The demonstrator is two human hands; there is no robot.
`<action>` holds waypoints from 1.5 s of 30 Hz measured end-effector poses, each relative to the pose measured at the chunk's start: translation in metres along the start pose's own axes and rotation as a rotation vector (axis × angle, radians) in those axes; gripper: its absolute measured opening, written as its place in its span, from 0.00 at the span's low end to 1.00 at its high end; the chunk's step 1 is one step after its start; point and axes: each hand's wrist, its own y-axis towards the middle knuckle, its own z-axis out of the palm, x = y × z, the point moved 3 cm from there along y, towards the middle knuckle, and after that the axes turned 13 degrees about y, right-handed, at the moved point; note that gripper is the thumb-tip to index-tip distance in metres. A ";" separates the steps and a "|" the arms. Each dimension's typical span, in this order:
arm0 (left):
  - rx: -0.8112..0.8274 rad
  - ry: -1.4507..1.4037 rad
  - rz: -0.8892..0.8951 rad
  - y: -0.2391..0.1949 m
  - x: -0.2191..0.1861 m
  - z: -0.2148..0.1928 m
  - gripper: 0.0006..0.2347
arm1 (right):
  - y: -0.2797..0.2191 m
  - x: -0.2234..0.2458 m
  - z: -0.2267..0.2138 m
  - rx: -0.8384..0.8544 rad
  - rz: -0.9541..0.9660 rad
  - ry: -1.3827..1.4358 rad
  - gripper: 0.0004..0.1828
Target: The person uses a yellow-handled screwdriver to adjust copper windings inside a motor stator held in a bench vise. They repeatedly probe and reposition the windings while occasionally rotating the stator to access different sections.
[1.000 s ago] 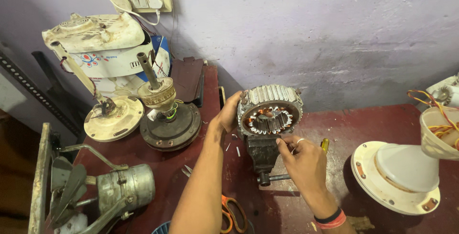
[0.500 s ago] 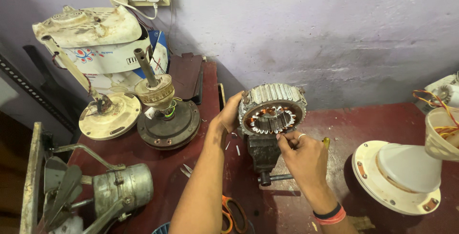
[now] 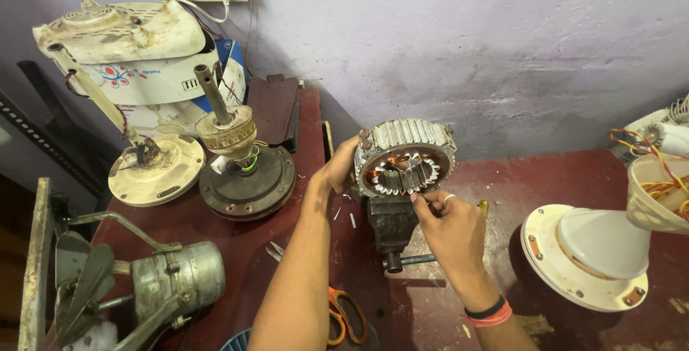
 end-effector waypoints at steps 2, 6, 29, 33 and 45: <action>-0.072 0.087 -0.107 -0.001 0.003 -0.003 0.30 | 0.001 -0.002 0.002 0.000 0.033 0.009 0.15; 0.030 0.019 0.002 -0.001 0.001 -0.001 0.32 | 0.002 -0.015 0.007 0.001 0.122 0.052 0.18; 0.074 -0.088 0.102 -0.004 0.002 -0.001 0.29 | 0.020 -0.070 0.021 0.134 0.427 0.657 0.14; -0.268 -0.161 0.063 -0.015 0.018 -0.009 0.29 | 0.019 -0.069 0.022 0.134 0.340 0.560 0.14; -0.631 0.197 0.416 -0.082 0.013 0.071 0.40 | 0.020 -0.078 0.025 0.189 0.226 0.644 0.10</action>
